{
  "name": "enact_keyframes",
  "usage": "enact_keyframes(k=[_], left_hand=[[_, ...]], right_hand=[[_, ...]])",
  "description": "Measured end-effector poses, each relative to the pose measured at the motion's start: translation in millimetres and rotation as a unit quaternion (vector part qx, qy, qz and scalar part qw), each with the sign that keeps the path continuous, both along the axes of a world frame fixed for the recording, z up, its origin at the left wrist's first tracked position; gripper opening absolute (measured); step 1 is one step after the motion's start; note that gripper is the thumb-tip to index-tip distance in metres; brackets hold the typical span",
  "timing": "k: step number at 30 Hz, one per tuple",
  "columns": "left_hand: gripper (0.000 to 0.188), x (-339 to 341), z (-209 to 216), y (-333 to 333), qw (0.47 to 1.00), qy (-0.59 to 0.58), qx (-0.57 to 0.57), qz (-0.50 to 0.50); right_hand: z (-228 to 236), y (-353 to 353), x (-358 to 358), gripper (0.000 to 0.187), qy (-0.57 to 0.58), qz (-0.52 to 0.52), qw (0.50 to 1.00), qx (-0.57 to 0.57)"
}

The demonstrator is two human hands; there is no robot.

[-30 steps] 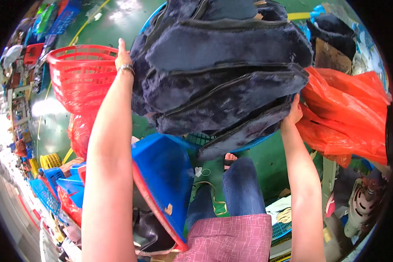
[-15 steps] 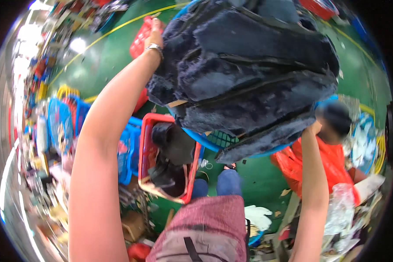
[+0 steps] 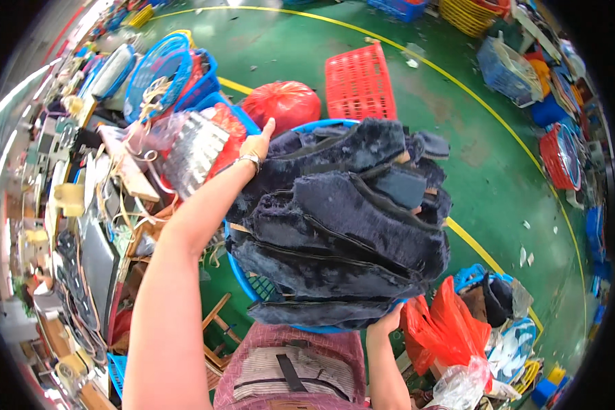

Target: The person cleans the edges of black shoe parts using a brush and a scraping tool. They repeatedly pick up parts from a blue basket, scrub them on a workbench, and place them back. The person also moves a basket of white gloves and uses a hammer-like tool to scrape the surface of a shoe part.

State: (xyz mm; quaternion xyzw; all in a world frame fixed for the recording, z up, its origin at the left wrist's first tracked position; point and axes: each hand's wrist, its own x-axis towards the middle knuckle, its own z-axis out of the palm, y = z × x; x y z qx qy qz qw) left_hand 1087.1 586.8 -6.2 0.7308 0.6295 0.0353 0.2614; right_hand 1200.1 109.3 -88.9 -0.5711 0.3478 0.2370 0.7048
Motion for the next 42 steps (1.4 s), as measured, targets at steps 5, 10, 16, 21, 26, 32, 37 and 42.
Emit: enact_keyframes(k=[5, 10, 16, 21, 26, 32, 37, 42], left_hand=[[0.097, -65, -61, 23, 0.999, -0.034, -0.024, -0.015], [0.096, -80, -87, 49, 0.985, -0.058, -0.163, -0.021], [0.073, -108, -51, 56, 0.974, -0.07, -0.089, -0.194], [0.039, -255, 47, -67, 0.854, -0.445, 0.224, -0.15], [0.081, -413, -85, -253, 0.917, -0.351, -0.166, 0.092], [0.026, -376, -69, -340, 0.875, -0.274, -0.315, -0.246], [0.016, -372, 39, -300, 0.79, -0.327, -0.159, -0.494], [0.018, -284, 57, -185, 0.82, -0.418, -0.107, -0.376]], right_hand=[[-42, -31, -82, 0.035, 0.008, 0.122, 0.991, -0.062], [2, -4, -121, 0.03, 0.055, 0.131, 0.983, -0.118], [-57, -38, -110, 0.054, 0.049, 0.201, 0.977, 0.054], [25, -26, -183, 0.064, -0.018, 0.317, 0.929, -0.19], [15, 29, -256, 0.062, -0.19, 0.416, 0.861, -0.223], [32, 26, -259, 0.037, -0.082, 0.296, 0.936, -0.172], [118, 19, -301, 0.029, -0.02, 0.268, 0.96, -0.08], [189, 86, -272, 0.039, -0.278, 0.335, 0.893, -0.111]])
